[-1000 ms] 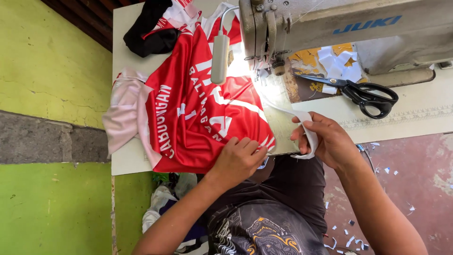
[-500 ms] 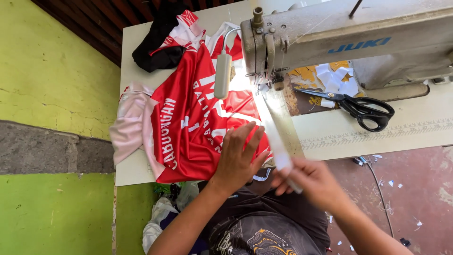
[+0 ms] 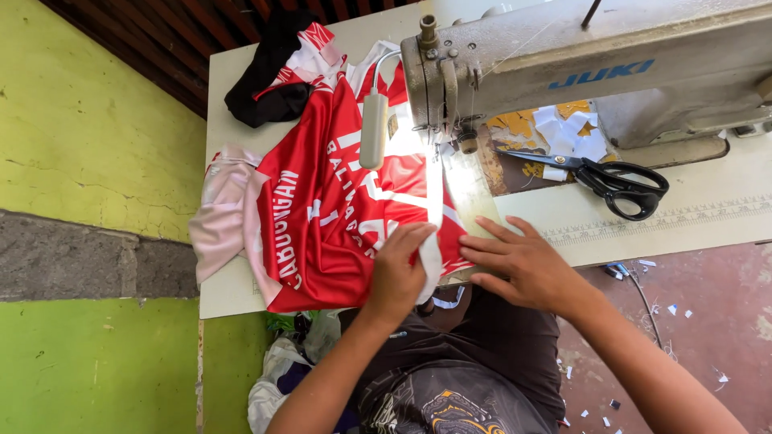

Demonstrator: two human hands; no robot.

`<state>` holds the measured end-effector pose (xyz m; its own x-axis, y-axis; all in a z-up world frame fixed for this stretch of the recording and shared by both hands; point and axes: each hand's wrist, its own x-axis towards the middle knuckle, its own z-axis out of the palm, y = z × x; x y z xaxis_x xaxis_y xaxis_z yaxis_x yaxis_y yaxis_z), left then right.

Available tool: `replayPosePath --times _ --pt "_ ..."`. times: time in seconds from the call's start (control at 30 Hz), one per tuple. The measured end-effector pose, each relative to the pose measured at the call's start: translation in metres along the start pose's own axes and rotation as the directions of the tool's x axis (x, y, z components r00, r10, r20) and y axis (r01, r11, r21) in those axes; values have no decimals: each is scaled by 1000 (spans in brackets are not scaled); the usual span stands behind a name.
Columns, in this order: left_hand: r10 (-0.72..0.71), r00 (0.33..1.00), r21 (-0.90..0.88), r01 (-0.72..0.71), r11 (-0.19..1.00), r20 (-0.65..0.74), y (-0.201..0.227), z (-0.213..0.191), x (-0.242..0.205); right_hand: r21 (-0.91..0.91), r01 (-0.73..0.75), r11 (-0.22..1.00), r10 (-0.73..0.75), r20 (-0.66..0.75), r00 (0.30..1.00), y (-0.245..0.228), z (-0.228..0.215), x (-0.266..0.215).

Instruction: Trimming excess fabric from a jersey using scissors at a sewing station

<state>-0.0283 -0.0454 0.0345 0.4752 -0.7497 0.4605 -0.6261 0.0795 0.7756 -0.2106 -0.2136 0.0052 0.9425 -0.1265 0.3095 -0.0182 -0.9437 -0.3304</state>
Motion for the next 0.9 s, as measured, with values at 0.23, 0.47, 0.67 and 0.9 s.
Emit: replayPosePath --times 0.23,0.47,0.67,0.9 --pt "-116 993 -19 116 993 0 -14 0 -17 97 -52 994 43 87 995 -23 -3 -2" --pt "249 969 221 -244 944 4 -6 -26 -14 2 3 1000 -3 -19 1000 -34 9 -2" --pt "479 864 461 -493 738 158 10 9 -34 -37 33 999 -34 -31 999 -29 8 -1" --pt "388 901 405 -434 804 195 7 15 -41 65 70 995 -75 74 994 -20 3 2"
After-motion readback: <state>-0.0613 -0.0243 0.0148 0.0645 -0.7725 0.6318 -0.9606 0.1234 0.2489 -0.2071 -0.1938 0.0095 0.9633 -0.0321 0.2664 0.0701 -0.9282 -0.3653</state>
